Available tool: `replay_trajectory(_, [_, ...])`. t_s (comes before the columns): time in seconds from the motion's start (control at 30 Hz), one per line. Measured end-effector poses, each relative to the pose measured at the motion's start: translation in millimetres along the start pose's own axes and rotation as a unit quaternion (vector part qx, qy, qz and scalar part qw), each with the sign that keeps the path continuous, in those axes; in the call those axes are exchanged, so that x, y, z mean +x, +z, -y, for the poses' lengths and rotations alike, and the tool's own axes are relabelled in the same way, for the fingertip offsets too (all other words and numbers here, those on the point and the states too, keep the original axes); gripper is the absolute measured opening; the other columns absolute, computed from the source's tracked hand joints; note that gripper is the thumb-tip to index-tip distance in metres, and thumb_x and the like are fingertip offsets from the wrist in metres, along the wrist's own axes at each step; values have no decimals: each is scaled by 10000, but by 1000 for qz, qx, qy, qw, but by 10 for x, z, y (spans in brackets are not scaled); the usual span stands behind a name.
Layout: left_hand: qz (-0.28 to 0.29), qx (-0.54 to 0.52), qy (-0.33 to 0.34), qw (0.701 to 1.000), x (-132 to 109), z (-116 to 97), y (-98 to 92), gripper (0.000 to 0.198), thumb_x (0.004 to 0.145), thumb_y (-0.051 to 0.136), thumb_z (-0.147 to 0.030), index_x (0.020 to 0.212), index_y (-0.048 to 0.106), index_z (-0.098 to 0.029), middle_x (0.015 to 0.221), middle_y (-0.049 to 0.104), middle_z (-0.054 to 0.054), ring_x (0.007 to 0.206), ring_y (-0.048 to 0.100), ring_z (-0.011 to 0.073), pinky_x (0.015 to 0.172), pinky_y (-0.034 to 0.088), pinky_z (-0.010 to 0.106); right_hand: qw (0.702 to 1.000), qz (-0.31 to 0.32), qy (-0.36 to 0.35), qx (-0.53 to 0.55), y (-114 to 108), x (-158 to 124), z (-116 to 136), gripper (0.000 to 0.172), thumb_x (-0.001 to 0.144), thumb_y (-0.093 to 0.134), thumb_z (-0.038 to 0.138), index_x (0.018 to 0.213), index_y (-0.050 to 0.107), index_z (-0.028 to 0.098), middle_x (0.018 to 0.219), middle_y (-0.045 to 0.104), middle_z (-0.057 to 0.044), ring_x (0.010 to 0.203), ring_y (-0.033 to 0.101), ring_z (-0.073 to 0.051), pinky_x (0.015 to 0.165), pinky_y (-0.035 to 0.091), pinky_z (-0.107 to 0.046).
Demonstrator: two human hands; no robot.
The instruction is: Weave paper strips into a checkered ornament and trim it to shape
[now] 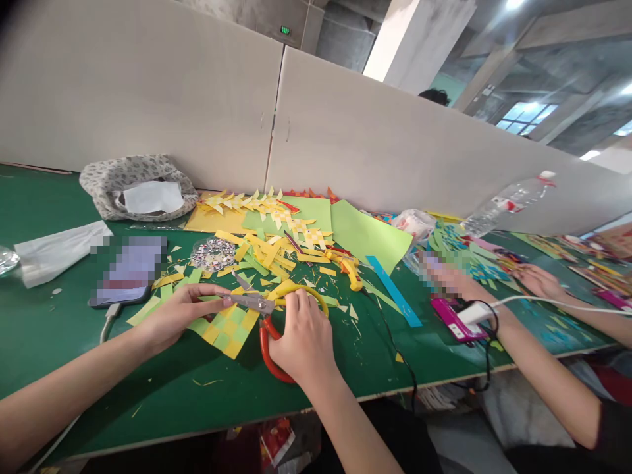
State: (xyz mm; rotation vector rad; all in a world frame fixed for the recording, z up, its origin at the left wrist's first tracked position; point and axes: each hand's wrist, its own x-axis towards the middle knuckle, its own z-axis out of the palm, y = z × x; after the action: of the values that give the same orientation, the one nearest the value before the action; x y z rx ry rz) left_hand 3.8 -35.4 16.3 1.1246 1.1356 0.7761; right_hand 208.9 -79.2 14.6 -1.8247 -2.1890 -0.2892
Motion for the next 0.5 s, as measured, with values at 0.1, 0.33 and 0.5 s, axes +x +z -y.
replay_trajectory(0.1, [13,11,4,1000,-3,-4,-2,249,626,728,-373,795,709,-190,766,667,38,733,570,155,591,440,216,1000,8,-3,-2,-4,-8,-22,264,729,531,371,885,441,178,855,515,-73,804,512,-227,585,388,-296])
replay_trajectory(0.33, [11,-7,8,1000,16,18,21,240,596,745,-319,787,711,-178,740,672,40,682,581,152,569,465,229,1000,4,-15,-15,-3,-41,-31,303,718,540,381,917,446,173,882,512,-78,824,503,-231,614,401,-314])
replay_trajectory(0.5, [27,-42,-7,999,29,31,15,207,576,758,-283,757,720,-188,702,668,22,622,555,122,564,471,221,999,0,-21,-28,-8,-37,-31,311,726,521,379,942,450,167,891,509,-80,847,499,-240,635,403,-329])
